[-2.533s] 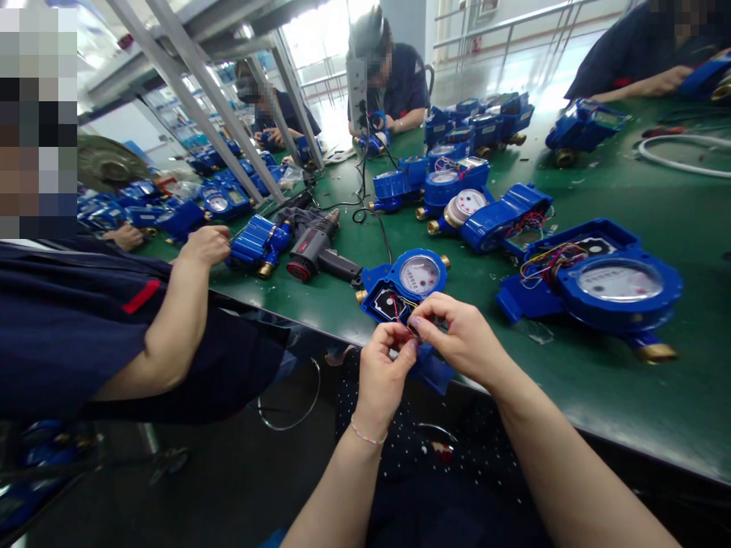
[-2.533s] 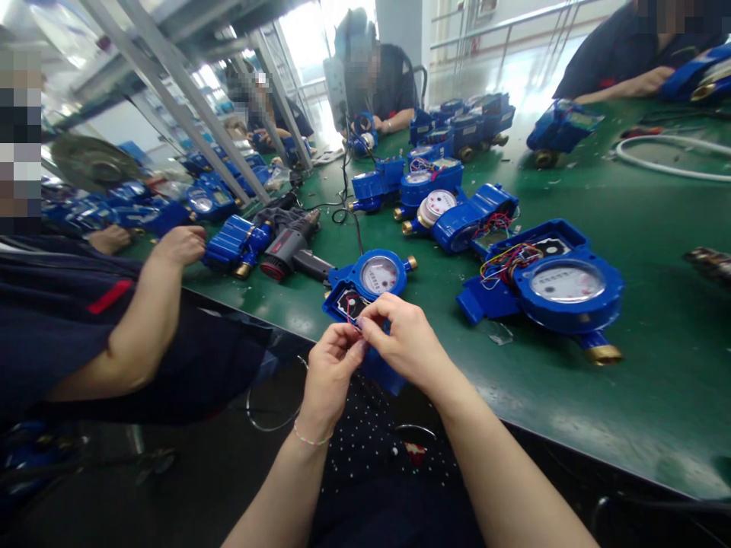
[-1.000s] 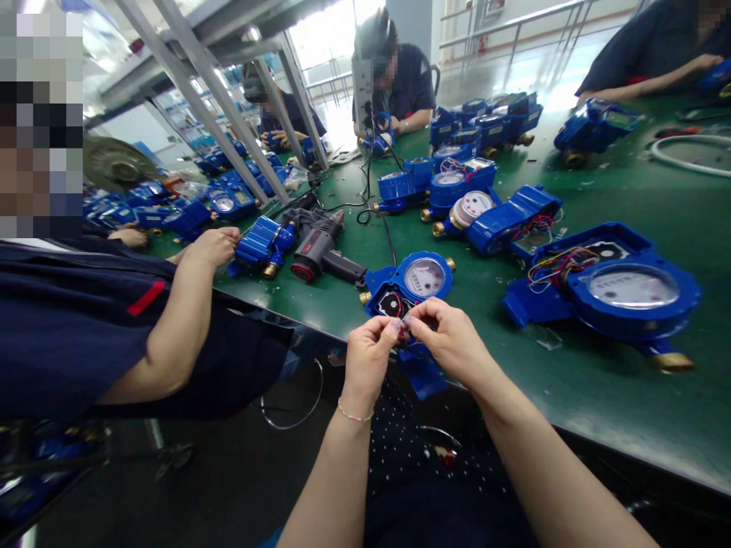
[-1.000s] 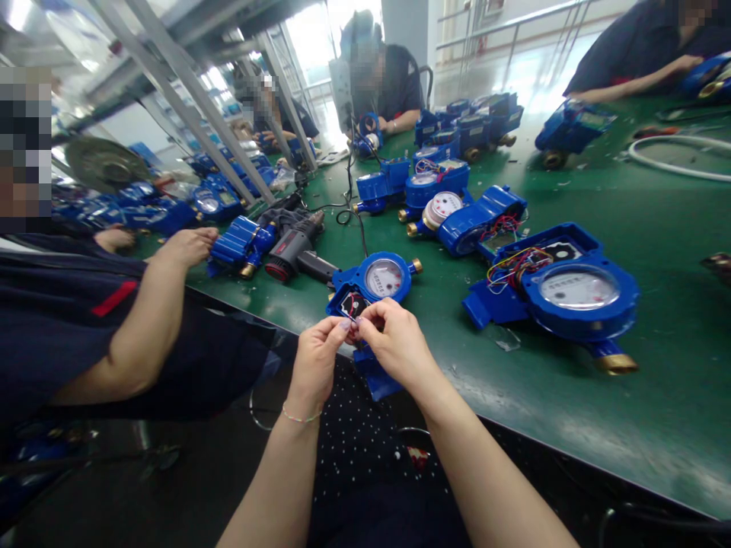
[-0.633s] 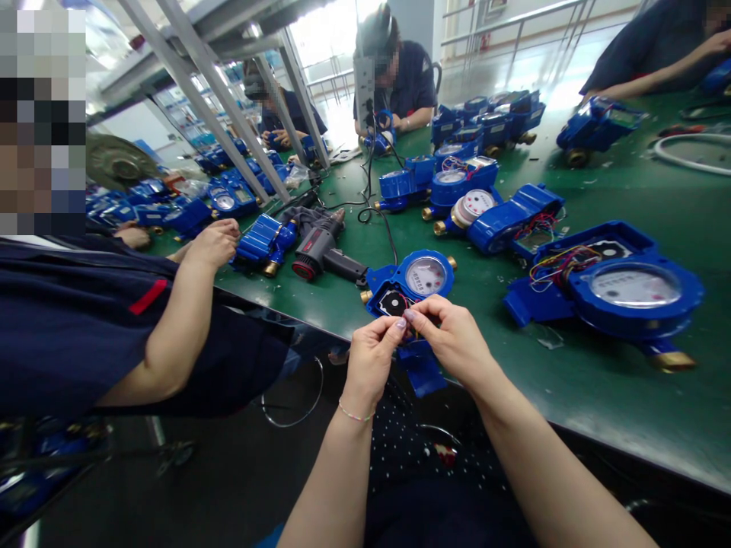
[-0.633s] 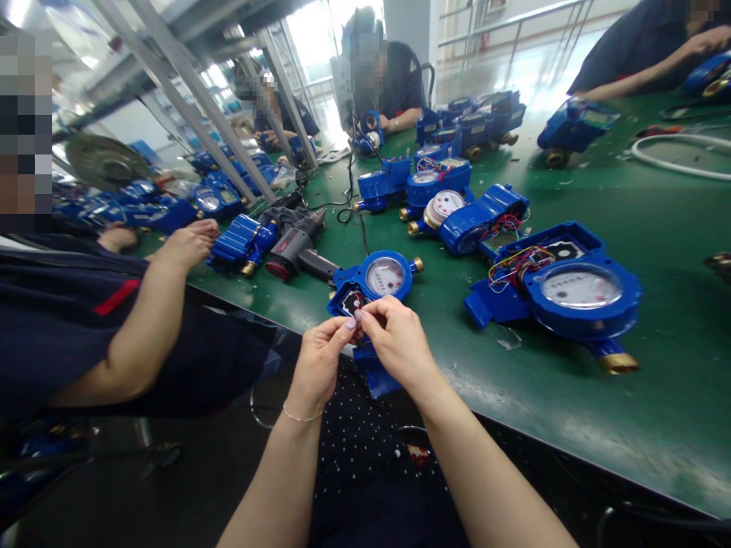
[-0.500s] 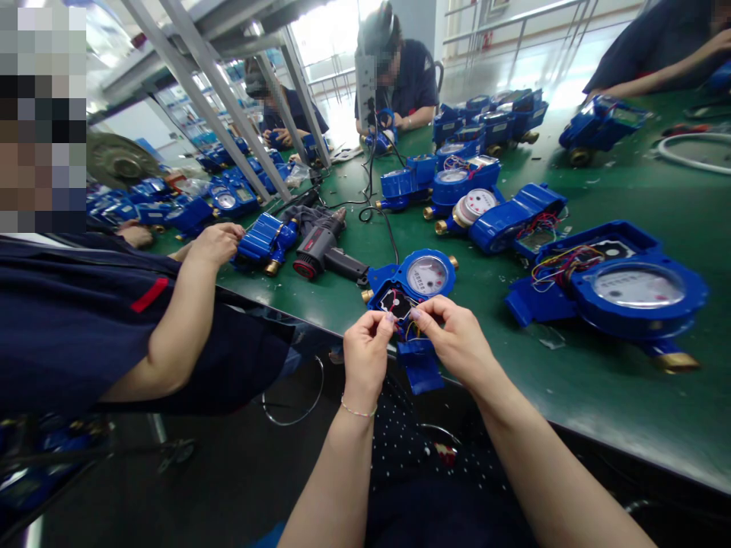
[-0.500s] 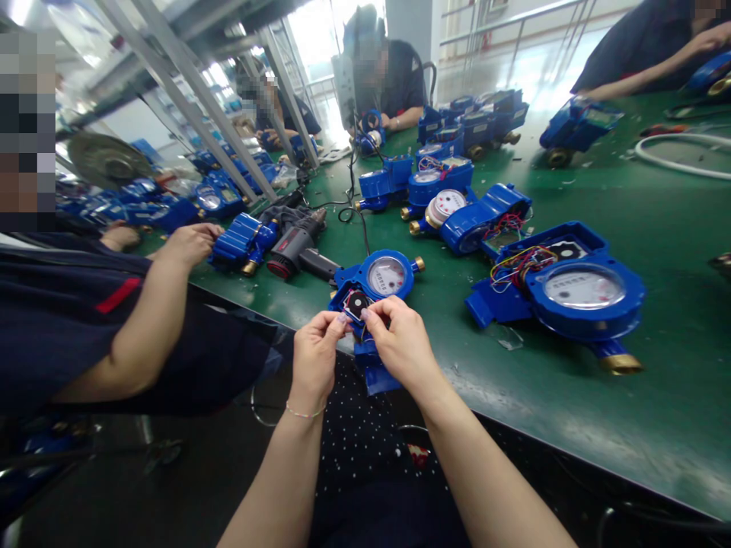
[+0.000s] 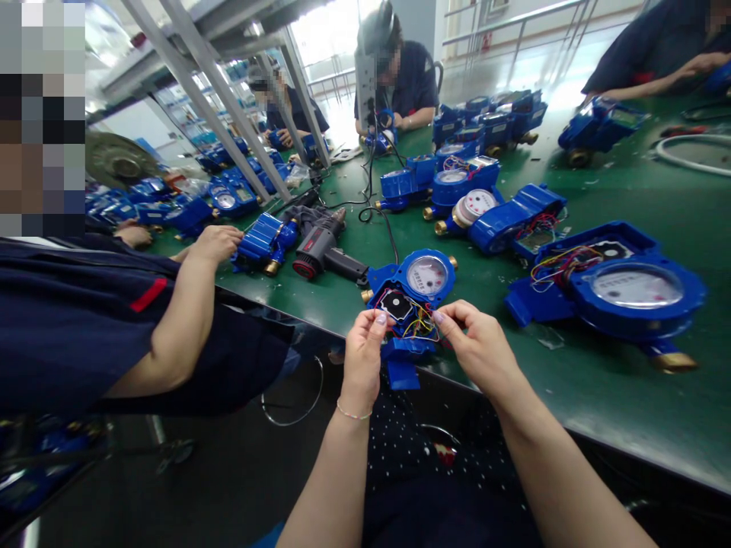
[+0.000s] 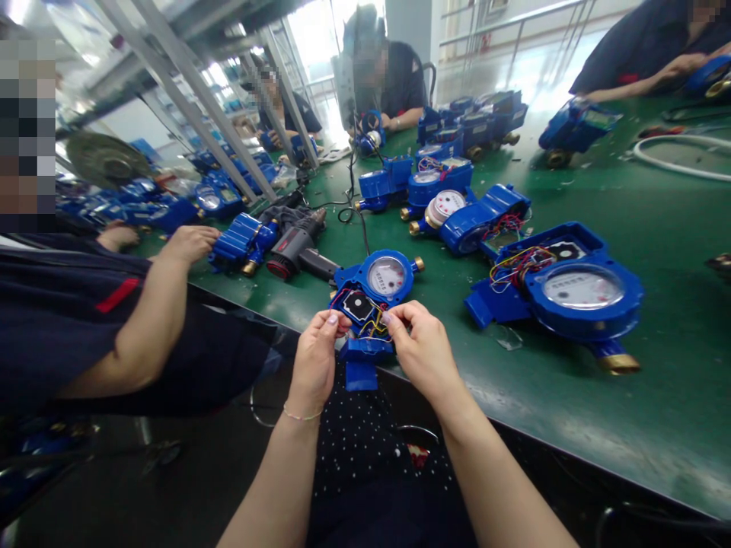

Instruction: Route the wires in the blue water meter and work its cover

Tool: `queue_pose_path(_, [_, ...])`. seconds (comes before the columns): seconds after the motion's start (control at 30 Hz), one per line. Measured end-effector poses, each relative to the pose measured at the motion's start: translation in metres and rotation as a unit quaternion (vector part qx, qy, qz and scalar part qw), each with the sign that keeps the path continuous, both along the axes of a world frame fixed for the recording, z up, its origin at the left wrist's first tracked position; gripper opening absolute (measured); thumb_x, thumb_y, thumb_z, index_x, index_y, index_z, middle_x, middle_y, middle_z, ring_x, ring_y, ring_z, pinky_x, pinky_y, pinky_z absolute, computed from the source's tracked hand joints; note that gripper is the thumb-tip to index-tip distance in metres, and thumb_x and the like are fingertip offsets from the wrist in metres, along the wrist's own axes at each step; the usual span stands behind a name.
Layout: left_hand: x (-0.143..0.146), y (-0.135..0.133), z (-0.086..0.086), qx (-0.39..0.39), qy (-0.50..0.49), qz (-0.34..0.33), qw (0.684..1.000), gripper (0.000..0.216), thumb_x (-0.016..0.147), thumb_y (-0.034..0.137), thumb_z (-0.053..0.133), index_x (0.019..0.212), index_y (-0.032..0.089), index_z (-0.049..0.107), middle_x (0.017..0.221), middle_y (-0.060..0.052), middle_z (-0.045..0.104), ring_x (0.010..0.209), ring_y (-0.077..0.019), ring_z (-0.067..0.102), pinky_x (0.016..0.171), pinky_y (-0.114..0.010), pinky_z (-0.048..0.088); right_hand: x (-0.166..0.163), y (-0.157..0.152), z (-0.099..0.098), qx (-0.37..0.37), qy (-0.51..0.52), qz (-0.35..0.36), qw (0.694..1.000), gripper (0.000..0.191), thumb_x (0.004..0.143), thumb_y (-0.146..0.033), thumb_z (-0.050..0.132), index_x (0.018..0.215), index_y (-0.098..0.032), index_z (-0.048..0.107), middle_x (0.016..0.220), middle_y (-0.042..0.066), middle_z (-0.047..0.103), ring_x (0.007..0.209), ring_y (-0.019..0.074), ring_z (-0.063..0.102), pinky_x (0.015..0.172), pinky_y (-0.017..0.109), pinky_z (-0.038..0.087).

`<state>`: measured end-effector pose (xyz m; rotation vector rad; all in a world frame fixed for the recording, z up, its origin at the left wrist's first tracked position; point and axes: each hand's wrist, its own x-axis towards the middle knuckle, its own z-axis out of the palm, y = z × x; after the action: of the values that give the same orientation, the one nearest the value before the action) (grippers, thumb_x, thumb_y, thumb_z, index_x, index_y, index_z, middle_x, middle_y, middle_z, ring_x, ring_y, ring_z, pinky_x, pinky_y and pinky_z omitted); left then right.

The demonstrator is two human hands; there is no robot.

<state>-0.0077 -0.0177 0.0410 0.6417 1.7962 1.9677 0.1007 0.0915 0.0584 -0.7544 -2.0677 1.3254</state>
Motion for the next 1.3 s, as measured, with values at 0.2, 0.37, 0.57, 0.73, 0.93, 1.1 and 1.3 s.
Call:
queue_pose_path(0.2, [0.012, -0.009, 0.010, -0.141, 0.323, 0.069, 0.933, 0.029, 0.073, 0.029, 0.061, 0.101, 0.025, 0.059, 0.097, -0.004, 0.051, 0.094, -0.0164, 0.048, 0.087, -0.033, 0.037, -0.007, 0.002, 0.000, -0.028, 0.027, 0.012, 0.999, 0.026, 0.080, -0.038, 0.048, 0.070, -0.015, 0.056, 0.063, 0.001, 0.052, 0.057, 0.0122, 0.046, 0.056, 0.026, 0.036])
queue_pose_path(0.37, [0.012, -0.008, 0.011, -0.201, 0.367, 0.023, 0.908, 0.013, 0.076, 0.031, 0.057, 0.077, 0.024, 0.068, 0.082, -0.002, 0.050, 0.085, -0.0164, 0.046, 0.082, -0.033, 0.037, -0.008, -0.001, 0.000, 0.107, 0.025, -0.038, 0.993, 0.020, 0.083, -0.031, 0.047, 0.076, -0.015, 0.057, 0.075, 0.005, 0.055, 0.069, 0.0159, 0.050, 0.066, 0.030, 0.039])
queue_pose_path(0.57, [0.006, -0.009, 0.007, -0.154, 0.290, -0.013, 0.944, 0.014, 0.078, 0.031, 0.056, 0.078, 0.021, 0.066, 0.078, -0.002, 0.053, 0.082, -0.0152, 0.049, 0.078, -0.029, 0.038, -0.008, -0.006, 0.002, 0.382, 0.002, 0.020, 0.924, 0.013, 0.081, -0.024, 0.055, 0.092, -0.020, 0.061, 0.100, 0.007, 0.054, 0.091, 0.0204, 0.047, 0.075, 0.033, 0.034])
queue_pose_path(0.73, [0.010, -0.010, 0.011, -0.140, 0.191, -0.035, 0.971, 0.016, 0.077, 0.028, 0.054, 0.076, 0.018, 0.065, 0.073, -0.001, 0.063, 0.072, -0.0132, 0.054, 0.072, -0.026, 0.041, -0.009, -0.004, 0.000, 0.411, -0.012, 0.059, 0.910, 0.010, 0.082, -0.022, 0.054, 0.076, -0.017, 0.060, 0.090, 0.004, 0.056, 0.085, 0.0169, 0.046, 0.073, 0.031, 0.030])
queue_pose_path(0.93, [0.010, -0.006, 0.003, -0.129, 0.156, 0.052, 0.978, 0.012, 0.071, 0.024, 0.057, 0.069, 0.016, 0.065, 0.065, 0.000, 0.063, 0.059, -0.0109, 0.054, 0.059, -0.022, 0.041, -0.006, -0.005, -0.001, 0.417, 0.007, 0.072, 0.906, 0.013, 0.085, -0.019, 0.049, 0.076, -0.016, 0.057, 0.086, 0.003, 0.057, 0.083, 0.0150, 0.047, 0.075, 0.031, 0.029])
queue_pose_path(1.1, [-0.001, -0.007, -0.010, -0.085, 0.106, 0.077, 0.988, 0.013, 0.072, 0.026, 0.057, 0.070, 0.015, 0.062, 0.061, 0.002, 0.058, 0.056, -0.0098, 0.052, 0.057, -0.022, 0.041, -0.002, 0.001, -0.003, 0.390, 0.026, 0.062, 0.918, 0.013, 0.085, -0.020, 0.050, 0.075, -0.017, 0.058, 0.084, 0.002, 0.059, 0.077, 0.0139, 0.047, 0.072, 0.030, 0.030])
queue_pose_path(1.3, [0.004, -0.009, 0.006, -0.134, 0.290, 0.130, 0.939, 0.007, 0.073, 0.023, 0.059, 0.071, 0.017, 0.059, 0.085, -0.004, 0.054, 0.087, -0.0149, 0.053, 0.082, -0.028, 0.041, 0.001, 0.012, -0.007, 0.407, 0.017, 0.092, 0.909, 0.010, 0.084, -0.019, 0.052, 0.086, -0.019, 0.061, 0.090, 0.002, 0.059, 0.084, 0.0151, 0.049, 0.078, 0.032, 0.031])
